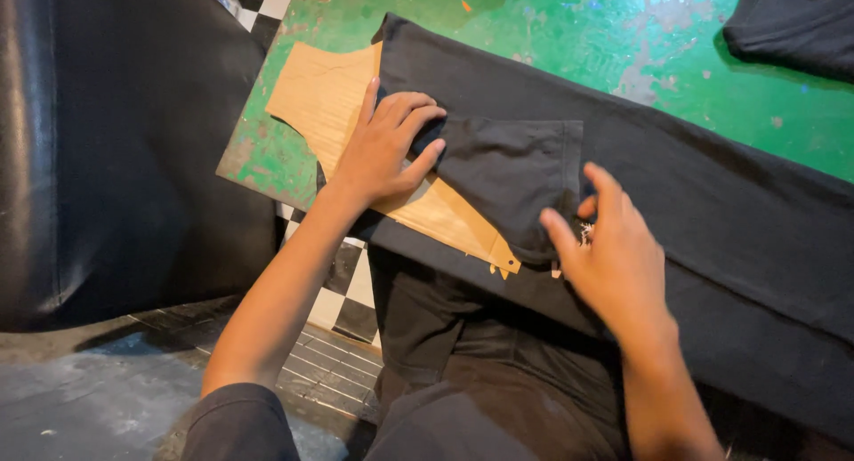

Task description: The person folds a black t-shirt on a green table using a cardboard template to ensure precise alignment. They smooth the fabric, fold the sleeves and sides, and then fold the shirt into a compact rectangle before placing it on a stack.

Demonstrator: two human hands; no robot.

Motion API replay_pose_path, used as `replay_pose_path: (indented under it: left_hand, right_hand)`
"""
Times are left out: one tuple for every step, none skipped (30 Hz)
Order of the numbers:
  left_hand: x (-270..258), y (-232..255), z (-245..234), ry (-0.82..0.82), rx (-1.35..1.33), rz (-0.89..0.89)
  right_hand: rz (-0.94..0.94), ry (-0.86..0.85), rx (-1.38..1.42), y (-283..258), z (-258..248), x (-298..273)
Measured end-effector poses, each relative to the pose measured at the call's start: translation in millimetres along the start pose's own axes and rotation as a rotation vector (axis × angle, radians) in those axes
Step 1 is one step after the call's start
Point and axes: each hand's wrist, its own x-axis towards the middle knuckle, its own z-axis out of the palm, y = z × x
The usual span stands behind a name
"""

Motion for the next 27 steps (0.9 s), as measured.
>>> replay_pose_path:
  left_hand:
    - [-0.4,-2.3,3.4,-0.005,0.002,-0.014]
    - [-1.2,-4.8,6.5,-0.01,0.004,-0.03]
    - [-1.3,-5.3,6.3,-0.011,0.005,-0.034]
    - [-0.5,-5.0,7.1,-0.014,0.011,-0.043]
    - [0.7,-4.4,8.0,-0.017,0.016,-0.051]
    - [0.7,-5.5,8.3,-0.017,0.015,-0.047]
    - [0.9,-6.5,8.6,-0.029,0.023,-0.044]
    - [1.0,-7.4,8.8,-0.042,0.032,-0.042]
    - [1.9,-9.0,11.5,-0.043,0.031,-0.037]
    - [0.8,-11.0,13.4,-0.044,0.046,-0.041]
    - [-0.7,-13.3,15.3,-0.045,0.061,-0.044]
    - [-1.5,-9.8,13.0,-0.046,0.064,-0.049]
    - [-2.2,-6.3,10.8,-0.036,0.059,-0.053]
    - [0.0,-3.6,8.7,-0.024,0.054,-0.054]
    - [0.4,3.2,6.0,-0.023,0.057,-0.054]
    - [-0.5,11.0,3.5,-0.015,0.074,-0.043]
    - [-1.4,18.9,1.3,-0.007,0.091,-0.033]
    - [-2.8,27.5,-1.2,-0.011,0.088,-0.028]
    - [-4.2,36.0,-3.9,-0.019,0.04,0.015]
    - [-3.8,42.8,-7.5,-0.019,-0.004,0.056]
    - [-3.7,45.7,-10.3,-0.016,-0.001,0.059]
    - [-7.2,49.9,-13.5,-0.025,-0.04,0.12]
    - [-10.8,54.0,-16.5,-0.033,-0.079,0.182]
    - [-15.3,57.2,-18.3,-0.035,-0.079,0.179]
    - [-19.6,60.5,-20.3,-0.036,-0.115,0.222]
    - [-19.4,62.2,-21.2,-0.032,-0.153,0.277]
    - [-16.6,65.9,-17.4,-0.03,-0.154,0.286]
  right_hand:
    - [-0.049,0.003,0.003,-1.6,0.6,-10.7]
    - [-0.099,0.005,0.006,-3.4,1.2,-21.1]
    - [-0.101,0.001,0.006,2.5,7.8,-26.9]
    - [-0.102,0.011,0.037,9.0,13.9,-33.4]
    - [-0.104,0.021,0.068,15.8,19.5,-39.8]
    - [-0.101,0.024,0.068,21.9,22.6,-40.5]
    - [-0.152,0.015,0.076,28.1,25.4,-41.1]
    - [-0.203,0.006,0.084,34.3,28.4,-42.0]
    - [-0.2,0.01,0.084,39.5,27.3,-43.4]
    - [-0.224,-0.006,0.044,44.3,26.8,-44.6]
    - [-0.248,-0.022,0.004,49.0,26.7,-45.9]
    - [-0.251,-0.026,0.006,49.6,26.3,-48.7]
    - [-0.268,0.088,-0.131,50.2,25.7,-51.4]
    - [-0.285,0.207,-0.269,50.9,24.8,-52.4]
    - [-0.287,0.209,-0.267,46.7,29.2,-50.6]
    - [-0.38,0.271,-0.295,42.2,33.9,-50.9]
    - [-0.472,0.334,-0.321,38.1,38.6,-51.2]
    - [-0.465,0.335,-0.321,34.6,43.4,-51.4]
    - [-0.53,0.347,-0.374,30.9,48.1,-51.4]
    - [-0.602,0.363,-0.428,27.2,52.7,-47.7]
    - [-0.603,0.368,-0.428,26.6,52.5,-45.9]
    - [-0.624,0.388,-0.438,25.6,52.5,-46.6]
    - [-0.645,0.408,-0.449,24.6,52.8,-47.3]
    - [-0.646,0.406,-0.447,29.5,55.4,-48.7]
    - [-0.66,0.408,-0.457,34.4,57.9,-49.9]
    - [-0.67,0.418,-0.474,39.4,59.9,-49.1]
    - [-0.665,0.425,-0.479,37.9,58.7,-46.7]
